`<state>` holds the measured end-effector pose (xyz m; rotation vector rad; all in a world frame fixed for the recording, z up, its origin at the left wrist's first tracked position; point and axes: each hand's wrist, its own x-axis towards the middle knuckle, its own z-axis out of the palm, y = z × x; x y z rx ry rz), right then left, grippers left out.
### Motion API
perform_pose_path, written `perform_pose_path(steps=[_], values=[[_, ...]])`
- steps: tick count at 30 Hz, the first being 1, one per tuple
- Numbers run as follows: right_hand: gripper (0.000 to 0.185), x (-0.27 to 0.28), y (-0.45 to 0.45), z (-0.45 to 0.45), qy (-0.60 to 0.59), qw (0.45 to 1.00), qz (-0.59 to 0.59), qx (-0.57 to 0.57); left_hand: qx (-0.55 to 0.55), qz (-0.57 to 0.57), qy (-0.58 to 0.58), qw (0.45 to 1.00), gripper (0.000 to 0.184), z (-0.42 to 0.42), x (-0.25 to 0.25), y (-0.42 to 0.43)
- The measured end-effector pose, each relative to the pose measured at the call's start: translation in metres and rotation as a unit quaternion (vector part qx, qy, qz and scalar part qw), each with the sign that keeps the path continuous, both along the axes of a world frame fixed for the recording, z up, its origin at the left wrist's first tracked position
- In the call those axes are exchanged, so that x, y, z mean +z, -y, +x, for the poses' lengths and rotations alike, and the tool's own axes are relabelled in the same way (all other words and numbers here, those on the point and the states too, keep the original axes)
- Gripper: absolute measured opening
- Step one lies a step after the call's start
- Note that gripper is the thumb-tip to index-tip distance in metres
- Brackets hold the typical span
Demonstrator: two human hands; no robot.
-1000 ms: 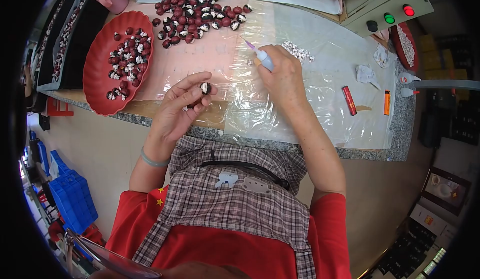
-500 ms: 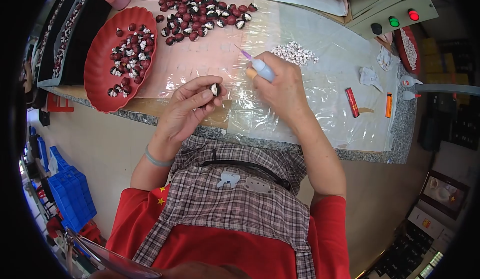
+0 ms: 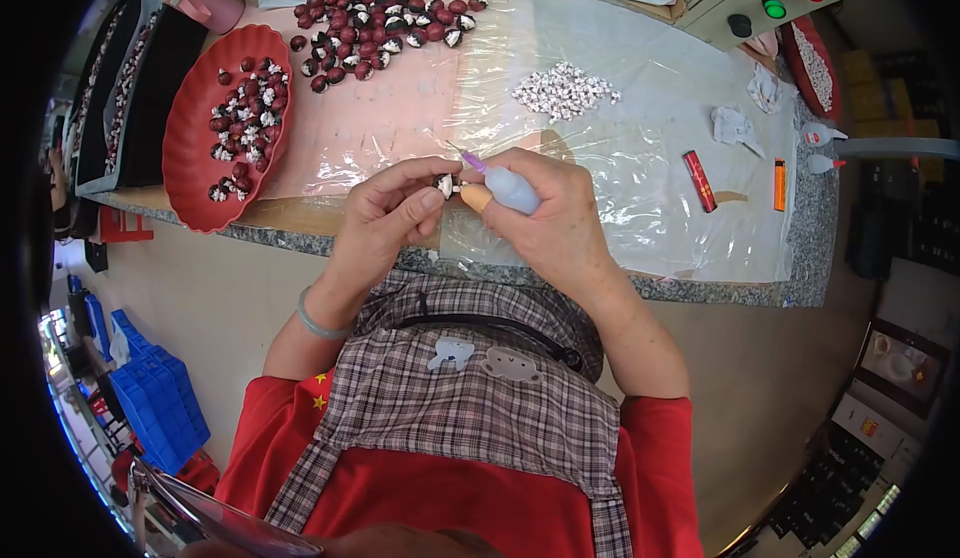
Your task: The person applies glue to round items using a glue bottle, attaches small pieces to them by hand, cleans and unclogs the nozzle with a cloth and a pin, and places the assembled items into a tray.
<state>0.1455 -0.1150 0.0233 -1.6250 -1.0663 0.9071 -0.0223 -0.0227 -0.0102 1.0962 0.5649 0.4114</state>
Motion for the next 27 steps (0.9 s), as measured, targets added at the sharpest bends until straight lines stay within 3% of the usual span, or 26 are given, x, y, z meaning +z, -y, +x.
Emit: perform_pose_path(steps=[6,12,15,21,27], values=[[0.015,-0.003,0.002,0.0,0.034,0.999,-0.005,-0.008,0.02,0.097,-0.027,0.995,0.027,0.004,0.003,0.004],[0.013,-0.006,0.004,-0.003,0.064,0.998,-0.013,-0.002,0.067,0.443,-0.029,0.894,0.023,0.01,0.003,0.004],[0.009,-0.007,0.006,-0.008,-0.04,0.999,-0.022,-0.023,0.06,0.453,-0.036,0.889,0.024,0.01,0.003,0.004],[0.009,-0.007,0.008,-0.01,-0.089,0.995,0.004,-0.038,0.067,0.444,-0.019,0.893,0.025,0.011,0.006,0.005],[0.007,-0.009,0.015,-0.011,-0.027,0.999,0.021,-0.028,0.053,0.46,-0.017,0.886,0.025,0.01,0.012,0.008]])
